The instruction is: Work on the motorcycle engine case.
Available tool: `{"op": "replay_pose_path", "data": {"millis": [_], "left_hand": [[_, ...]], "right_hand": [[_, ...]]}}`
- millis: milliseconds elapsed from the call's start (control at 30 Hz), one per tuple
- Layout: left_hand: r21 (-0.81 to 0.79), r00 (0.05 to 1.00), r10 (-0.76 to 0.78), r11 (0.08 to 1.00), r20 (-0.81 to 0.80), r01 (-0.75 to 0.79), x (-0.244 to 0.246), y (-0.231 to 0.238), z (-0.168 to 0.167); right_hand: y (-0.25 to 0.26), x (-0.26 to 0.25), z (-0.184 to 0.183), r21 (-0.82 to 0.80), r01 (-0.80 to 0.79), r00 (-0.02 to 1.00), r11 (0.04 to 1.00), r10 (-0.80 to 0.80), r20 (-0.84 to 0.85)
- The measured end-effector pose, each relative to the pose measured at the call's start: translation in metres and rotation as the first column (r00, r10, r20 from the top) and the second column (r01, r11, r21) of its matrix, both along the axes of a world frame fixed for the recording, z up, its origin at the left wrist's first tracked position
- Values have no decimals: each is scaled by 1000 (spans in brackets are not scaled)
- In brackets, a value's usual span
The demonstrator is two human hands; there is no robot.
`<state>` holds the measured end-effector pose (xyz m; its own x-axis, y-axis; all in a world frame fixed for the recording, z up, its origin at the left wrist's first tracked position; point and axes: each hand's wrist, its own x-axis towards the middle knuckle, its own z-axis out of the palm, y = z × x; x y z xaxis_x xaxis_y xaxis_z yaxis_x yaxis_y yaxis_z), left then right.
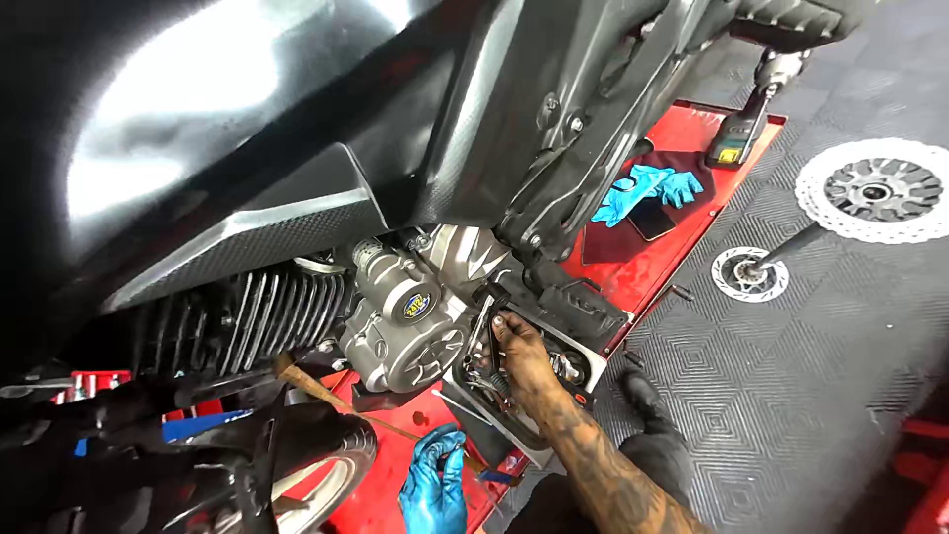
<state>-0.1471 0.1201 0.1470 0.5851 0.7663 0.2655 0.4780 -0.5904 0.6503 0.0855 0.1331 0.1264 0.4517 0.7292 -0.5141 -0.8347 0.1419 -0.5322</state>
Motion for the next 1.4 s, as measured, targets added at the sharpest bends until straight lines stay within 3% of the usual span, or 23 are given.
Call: {"op": "replay_pose_path", "data": {"millis": [233,500,767,1033,1100,1200,1300,1400], "left_hand": [[-40,996,-40,998,78,44,11,0,0],[-103,991,1,995,136,13,11,3,-7],[-335,981,167,934,96,-126,9,0,-31],[-547,956,287,809,52,-213,20,-14,-48],[-613,943,332,751,28,-246,25,-19,-49],[-804,855,517,524,38,-281,46,-16,-43],[-956,736,658,287,158,-51,72,-7,-30],[-966,680,690,230,246,117,98,1,-10]], "right_hand": [[-3,7,19,-102,-38,999,994,40,14],[5,9,11,-75,-39,999,996,36,-40],[5,8,12,-61,-30,1000,998,30,5],[11,9,10,-52,0,1000,999,0,6],[9,10,10,-52,-12,1000,999,12,-4],[9,16,3,-11,-51,998,999,51,33],[6,22,6,-29,-58,996,998,60,63],[6,24,7,-47,13,1000,999,-13,0]]}}
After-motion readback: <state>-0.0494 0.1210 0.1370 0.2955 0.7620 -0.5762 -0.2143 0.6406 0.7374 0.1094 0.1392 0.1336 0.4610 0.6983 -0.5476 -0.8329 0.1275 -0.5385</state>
